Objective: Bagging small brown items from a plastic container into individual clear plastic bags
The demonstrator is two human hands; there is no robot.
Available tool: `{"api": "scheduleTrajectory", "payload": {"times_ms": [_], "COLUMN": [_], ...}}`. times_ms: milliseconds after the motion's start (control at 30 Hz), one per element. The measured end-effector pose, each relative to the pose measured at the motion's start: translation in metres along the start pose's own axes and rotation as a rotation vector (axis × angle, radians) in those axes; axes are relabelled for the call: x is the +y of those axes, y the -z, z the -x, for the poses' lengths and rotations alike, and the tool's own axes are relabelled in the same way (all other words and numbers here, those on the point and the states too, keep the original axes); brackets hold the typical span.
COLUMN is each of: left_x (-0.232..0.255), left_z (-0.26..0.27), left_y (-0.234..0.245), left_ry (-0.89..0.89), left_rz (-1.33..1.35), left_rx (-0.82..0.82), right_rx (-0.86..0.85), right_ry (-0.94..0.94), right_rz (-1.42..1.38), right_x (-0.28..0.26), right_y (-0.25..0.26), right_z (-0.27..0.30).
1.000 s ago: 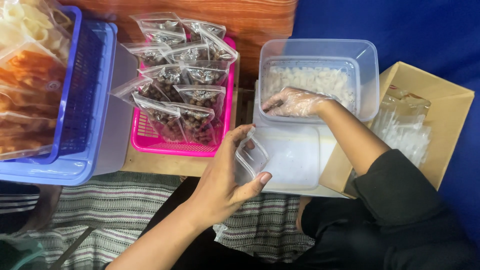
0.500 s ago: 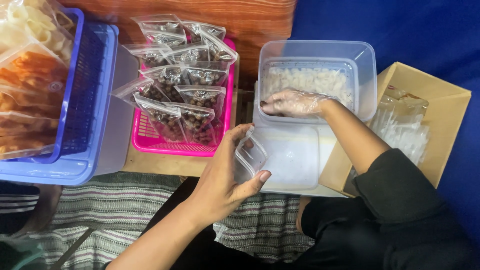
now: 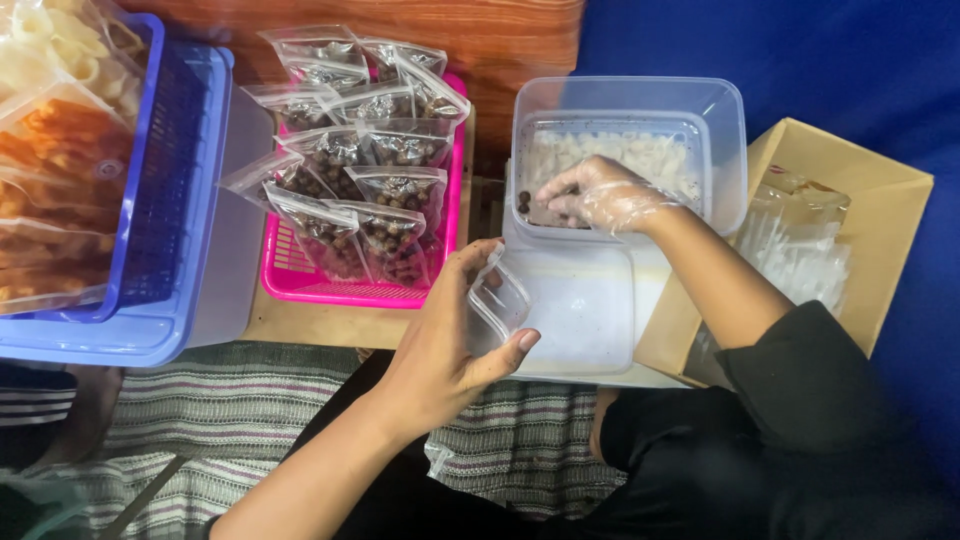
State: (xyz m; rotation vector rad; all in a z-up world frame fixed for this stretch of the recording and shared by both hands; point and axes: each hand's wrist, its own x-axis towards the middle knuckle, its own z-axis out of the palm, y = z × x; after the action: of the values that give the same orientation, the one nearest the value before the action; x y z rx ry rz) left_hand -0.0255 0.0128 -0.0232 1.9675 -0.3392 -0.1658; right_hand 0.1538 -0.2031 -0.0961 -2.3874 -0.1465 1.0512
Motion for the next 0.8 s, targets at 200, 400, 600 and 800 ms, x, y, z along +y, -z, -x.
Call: {"api": "scheduleTrajectory", "payload": {"times_ms": [200,400,600,800], "left_x": [-0.004,-0.014,-0.013,-0.003], "left_z": [-0.003,-0.007,-0.010,-0.011], "left_y": [-0.007,-0.015,-0.020,-0.028], "left_ry": [0.051,0.020,-0.021,-0.126], "left_rz": [-0.030,-0.126,-0.147,-0.153], "left_rx": [-0.013,0.021,0.092,0.118], "right_rx": [0.174,0.238,0.323,0.440], "right_ry": [0.167,0.185,0.608,0.810], "right_rz": [-0.281,-0.274,-0.610,-0.524], "right_x": [-0.008,-0.039,-0.039,-0.044], "right_y": [0.011,0.006,-0.020,-0.032], "right_z": [0.041,0.107,0.146,0.177]}}
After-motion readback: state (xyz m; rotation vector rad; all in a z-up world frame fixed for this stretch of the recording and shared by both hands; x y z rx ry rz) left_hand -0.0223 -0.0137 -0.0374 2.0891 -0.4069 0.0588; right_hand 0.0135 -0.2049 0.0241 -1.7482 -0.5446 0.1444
